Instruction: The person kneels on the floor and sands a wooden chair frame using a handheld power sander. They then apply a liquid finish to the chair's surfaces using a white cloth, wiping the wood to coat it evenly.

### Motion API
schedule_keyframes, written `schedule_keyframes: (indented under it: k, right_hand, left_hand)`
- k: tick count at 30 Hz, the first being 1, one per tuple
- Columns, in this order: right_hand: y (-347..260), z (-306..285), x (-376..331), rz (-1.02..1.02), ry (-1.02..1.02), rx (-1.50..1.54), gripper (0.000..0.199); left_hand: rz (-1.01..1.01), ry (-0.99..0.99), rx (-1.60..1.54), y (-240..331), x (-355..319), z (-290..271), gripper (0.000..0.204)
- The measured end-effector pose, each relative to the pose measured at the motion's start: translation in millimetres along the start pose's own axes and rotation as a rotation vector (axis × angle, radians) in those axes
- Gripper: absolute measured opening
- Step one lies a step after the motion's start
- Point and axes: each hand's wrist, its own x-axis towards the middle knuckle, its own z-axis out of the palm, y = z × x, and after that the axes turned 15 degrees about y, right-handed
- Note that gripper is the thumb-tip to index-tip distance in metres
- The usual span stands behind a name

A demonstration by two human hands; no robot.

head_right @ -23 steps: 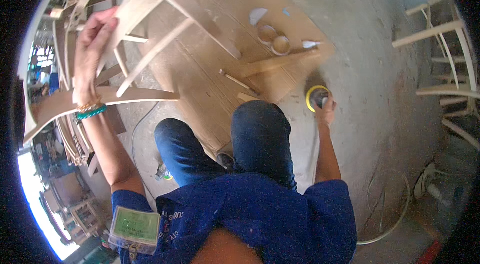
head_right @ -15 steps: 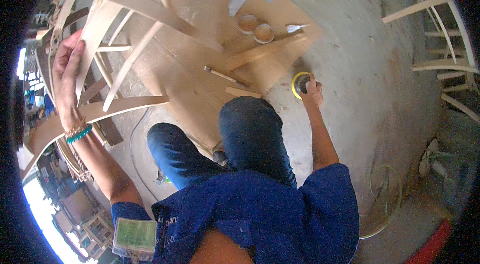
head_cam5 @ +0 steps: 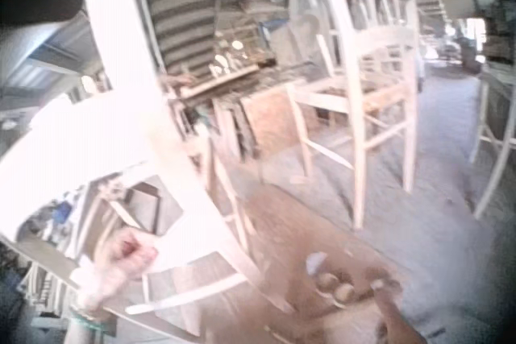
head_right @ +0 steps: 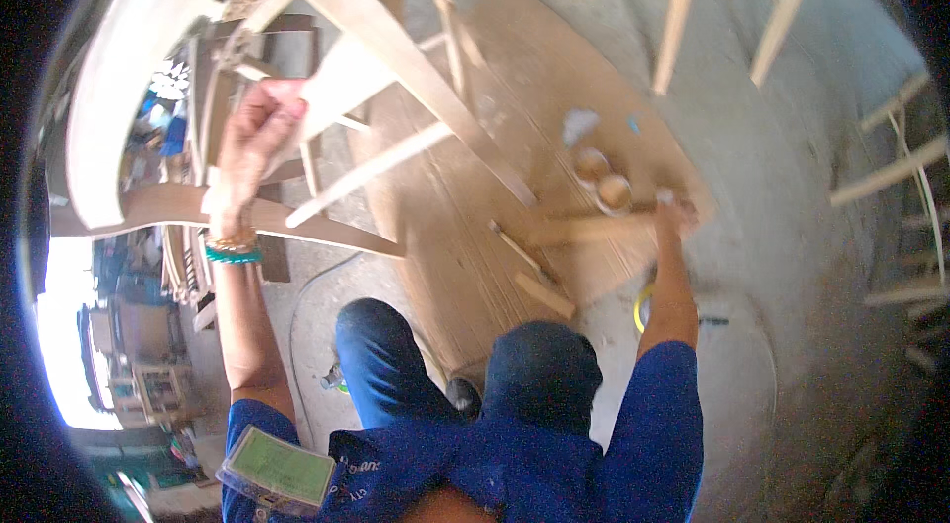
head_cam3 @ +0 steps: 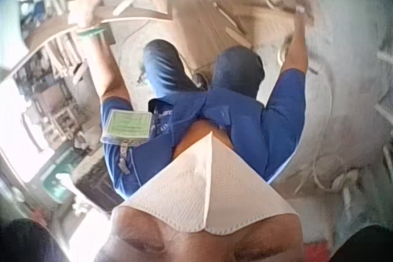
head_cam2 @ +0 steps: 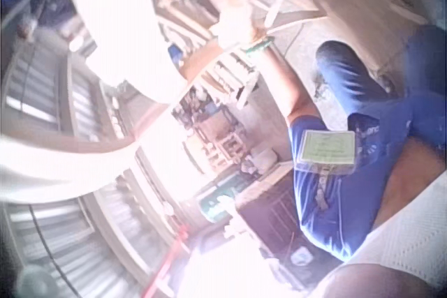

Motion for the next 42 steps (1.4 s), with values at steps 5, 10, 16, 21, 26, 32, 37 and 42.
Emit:
schedule_keyframes:
  k: [5, 10, 16, 21, 26, 32, 37, 42]
  right_hand:
    - [-21.9, 9.2, 18.9, -0.033, -0.206, -0.097, 0.053]
    - [-33.5, 19.0, -3.5, -0.113, -0.091, -0.082, 0.046]
    - [-7.7, -18.3, 12.9, 0.069, 0.147, 0.701, 0.033]
    - [-21.4, -115.0, -8.1, 0.211, -0.018, 1.641, 0.024]
    - [-85.7, -304.1, -41.0, 0.079, -0.162, 1.798, 0.023]
    - [-137.1, -416.1, -79.1, -0.182, -0.047, 1.787, 0.022]
    - [-178.4, -434.5, -86.5, -0.386, 0.135, 1.644, 0.02]
    - [-203.3, -443.1, -83.0, -0.468, 0.19, 1.501, 0.019]
  left_hand:
    - [0.001, -0.019, -0.129, 6.1, -1.1, -9.2, 0.017]
    - [-0.026, -0.007, -0.139, 1.5, -5.5, -11.4, 0.018]
    - [0.02, -0.014, -0.172, 0.8, -3.9, -13.5, 0.019]
    - [0.042, 0.043, -0.07, -5.3, -2.5, -1.9, 0.021]
    - [0.094, 0.118, 0.098, -5.4, -8.1, -17.1, 0.023]
    - [0.149, 0.115, 0.111, 2.6, -3.0, -17.1, 0.023]
    - [0.133, 0.101, 0.195, 12.7, -6.4, -20.0, 0.024]
    - [0.179, 0.112, 0.179, 10.1, -6.4, -22.0, 0.024]
